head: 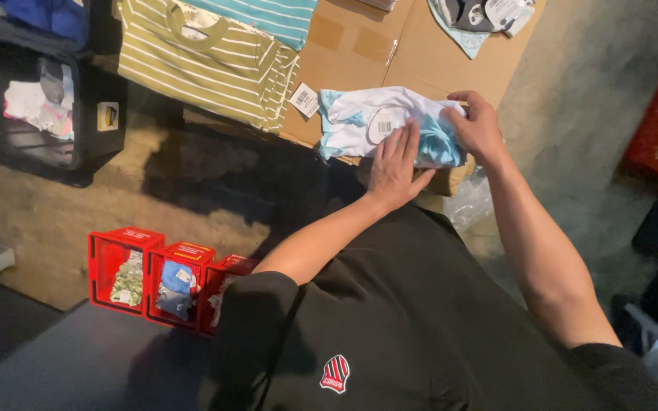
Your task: Sorting and folding small clothing items from a plastic bag onto a cardboard surface and then into bins.
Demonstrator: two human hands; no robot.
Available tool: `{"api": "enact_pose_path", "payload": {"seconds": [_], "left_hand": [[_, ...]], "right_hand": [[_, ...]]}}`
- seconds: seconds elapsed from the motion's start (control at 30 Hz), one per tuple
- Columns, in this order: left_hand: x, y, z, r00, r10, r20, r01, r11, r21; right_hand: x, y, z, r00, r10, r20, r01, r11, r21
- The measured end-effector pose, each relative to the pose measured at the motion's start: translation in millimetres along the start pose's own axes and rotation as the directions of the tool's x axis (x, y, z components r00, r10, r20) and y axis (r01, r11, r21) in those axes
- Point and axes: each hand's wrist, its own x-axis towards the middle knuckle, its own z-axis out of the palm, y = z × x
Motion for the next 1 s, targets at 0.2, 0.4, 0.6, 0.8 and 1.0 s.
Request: {"api": "enact_pose_path", "payload": {"seconds": [0.2,0.4,0.6,0.8,1.0], "left_hand": [[-8.0,1.9,-7.7,0.977,-0.202,0.07,0.213,0.954,-0.212],[-5.4,-31.6,-46.5,0.714,-0.62,0.325,0.618,0.34,-0.709],[-23.6,-84.5,-53.6,0.499,-0.716,0.487,0.665,-0.043,-0.745],[-12.0,-71.4,-80.1,0.456,-0.697,0.554,0.77,-0.004,-0.639],[5.0,-48.9,-110.2,0.471,-0.68,0.562,0.761,-0.008,-0.648]], "right_hand": [[-1.6,-28.3,43.1,0.996,-0.013,-0.09,-0.006,0.978,-0.21],[19.7,-64.6,89.6,0.999,0.019,0.035,-0.019,1.0,-0.023],[9.5,-123.6,147.9,0.982,0.15,0.116,-0.158,0.985,0.062],[14.6,-106.4,137.9,0.969,-0.014,0.246,0.082,0.959,-0.27],[6.5,-80.7,132.4,0.969,-0.09,0.23,0.121,0.985,-0.122]]}}
